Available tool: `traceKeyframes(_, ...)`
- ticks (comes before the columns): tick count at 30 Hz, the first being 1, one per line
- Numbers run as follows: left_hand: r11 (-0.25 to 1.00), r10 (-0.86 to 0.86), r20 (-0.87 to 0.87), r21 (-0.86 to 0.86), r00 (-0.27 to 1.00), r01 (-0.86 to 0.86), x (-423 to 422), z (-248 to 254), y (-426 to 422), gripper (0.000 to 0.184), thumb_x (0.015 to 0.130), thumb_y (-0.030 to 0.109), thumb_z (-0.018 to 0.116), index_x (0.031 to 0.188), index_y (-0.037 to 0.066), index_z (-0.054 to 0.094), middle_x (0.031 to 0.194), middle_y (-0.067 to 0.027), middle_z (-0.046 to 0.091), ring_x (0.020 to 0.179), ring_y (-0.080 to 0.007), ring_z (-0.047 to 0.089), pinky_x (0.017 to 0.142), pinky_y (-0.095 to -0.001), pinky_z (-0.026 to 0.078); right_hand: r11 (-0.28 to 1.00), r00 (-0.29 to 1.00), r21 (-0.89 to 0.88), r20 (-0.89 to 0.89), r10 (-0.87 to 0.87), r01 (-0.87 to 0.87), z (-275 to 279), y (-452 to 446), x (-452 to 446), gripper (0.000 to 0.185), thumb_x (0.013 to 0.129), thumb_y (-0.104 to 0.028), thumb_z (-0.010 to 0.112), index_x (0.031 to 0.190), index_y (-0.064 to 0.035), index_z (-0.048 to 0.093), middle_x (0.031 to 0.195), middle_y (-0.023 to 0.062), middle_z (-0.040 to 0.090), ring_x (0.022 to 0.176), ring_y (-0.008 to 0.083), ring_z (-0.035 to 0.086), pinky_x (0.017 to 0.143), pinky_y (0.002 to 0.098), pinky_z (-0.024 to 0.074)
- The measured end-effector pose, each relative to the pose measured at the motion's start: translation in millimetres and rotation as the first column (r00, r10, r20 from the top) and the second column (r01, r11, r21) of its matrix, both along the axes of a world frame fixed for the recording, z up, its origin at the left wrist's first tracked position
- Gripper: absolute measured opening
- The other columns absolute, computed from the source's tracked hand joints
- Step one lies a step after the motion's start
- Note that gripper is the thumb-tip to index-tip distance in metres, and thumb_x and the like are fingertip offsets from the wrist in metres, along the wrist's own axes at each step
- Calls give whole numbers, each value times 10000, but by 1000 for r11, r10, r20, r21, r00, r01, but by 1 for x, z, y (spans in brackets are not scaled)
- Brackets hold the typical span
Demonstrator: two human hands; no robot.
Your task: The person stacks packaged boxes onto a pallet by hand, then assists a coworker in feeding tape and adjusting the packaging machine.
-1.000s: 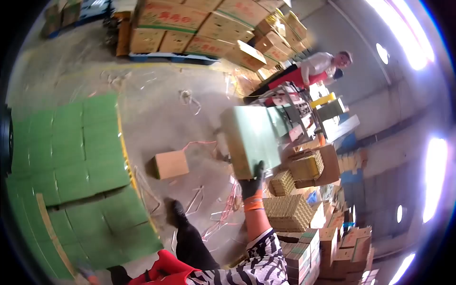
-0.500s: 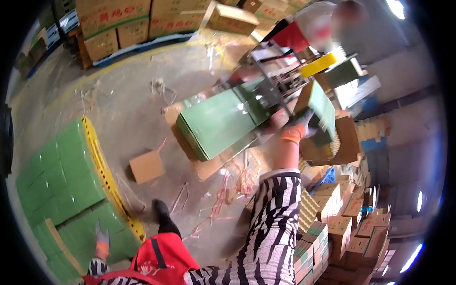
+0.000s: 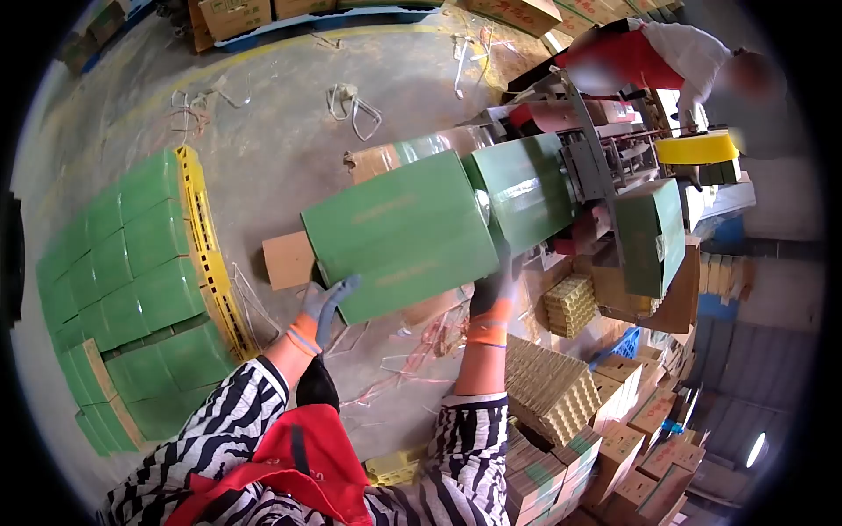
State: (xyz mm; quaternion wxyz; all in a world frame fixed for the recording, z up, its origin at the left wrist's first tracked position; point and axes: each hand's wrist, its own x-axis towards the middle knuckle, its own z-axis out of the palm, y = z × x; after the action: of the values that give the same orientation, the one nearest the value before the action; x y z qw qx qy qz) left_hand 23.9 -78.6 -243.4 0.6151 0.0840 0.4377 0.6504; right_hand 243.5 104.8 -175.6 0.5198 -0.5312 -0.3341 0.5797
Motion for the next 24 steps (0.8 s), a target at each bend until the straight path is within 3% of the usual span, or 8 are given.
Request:
traceKeyframes(2, 970, -78, -418, 177, 905, 166, -6, -45, -26, 437, 937, 111, 603, 1354, 34, 496, 1299, -81, 585, 1146, -184, 576, 1012, -332, 448, 997, 992, 28, -96, 76, -74, 13, -18, -20, 559, 979, -123, 515, 1472, -57, 260, 1331, 88, 489, 1094, 222, 560, 961, 334, 450)
traceKeyframes(4, 981, -79, -361, 136, 929, 136, -19, -33, -49, 420, 907, 74, 628, 1313, 26, 534, 1260, -90, 609, 1096, -201, 614, 976, -329, 480, 986, 989, 77, 23, 144, -145, 12, -42, -31, 492, 984, -151, 520, 1434, -28, 364, 1342, 98, 496, 1156, 251, 539, 1006, 344, 424)
traceKeyframes(6, 1000, 24, 54, -10, 998, -24, -36, -7, -76, 447, 892, 88, 645, 1319, 26, 528, 1251, -94, 609, 1104, -204, 607, 981, -327, 475, 965, 873, -128, -466, 145, -229, 25, -77, -53, 500, 1003, -258, 510, 1414, 6, 403, 1426, 128, 445, 1235, 277, 496, 1046, 350, 389)
traceKeyframes(7, 995, 94, 197, -59, 976, -84, -48, 5, -91, 459, 885, 96, 654, 1320, 26, 526, 1247, -94, 610, 1107, -204, 604, 981, -325, 473, 969, 940, -237, -341, -20, -65, 65, -111, -97, 515, 1031, -317, 447, 1436, -7, 380, 1494, 137, 373, 1285, 296, 460, 1093, 372, 340)
traceKeyframes(13, 943, 334, 82, -35, 939, -332, -146, -7, -306, 478, 860, 101, 670, 1303, 2, 523, 1191, -70, 627, 1087, -176, 599, 937, -304, 489, 782, 739, 97, 416, 530, -616, 62, -226, -176, 523, 980, -116, 504, 1473, -18, 358, 1489, 122, 402, 1324, 217, 421, 1082, 342, 370)
traceKeyframes(19, 920, 356, -202, -97, 913, -380, -220, 15, -479, 427, 879, 116, 637, 1276, -13, 545, 1221, -105, 615, 1094, -221, 611, 924, -346, 516, 323, 251, -77, 471, 846, -943, 44, -391, -279, 966, 804, -155, 777, 1530, -4, 158, 1517, 160, 347, 1327, 233, 406, 1082, 330, 352)
traceKeyframes(21, 916, 370, 141, -223, 918, -335, -237, 36, -505, 411, 871, 64, 652, 1258, -30, 550, 1199, -121, 624, 1058, -242, 631, 900, -366, 543, 360, 290, -86, 438, 851, -929, -1, -419, -264, 1036, 765, -195, 824, 1531, -2, 153, 1501, 154, 361, 1328, 214, 396, 1094, 329, 338)
traceKeyframes(24, 945, 174, -178, -246, 969, -215, -245, 14, -503, 481, 855, 23, 672, 1303, -35, 505, 1152, -139, 638, 938, -263, 671, 763, -367, 587, 499, 413, -129, 407, 815, -857, 3, -455, -224, 972, 760, -239, 832, 1498, 5, 247, 1414, 120, 456, 1272, 194, 443, 1080, 318, 357)
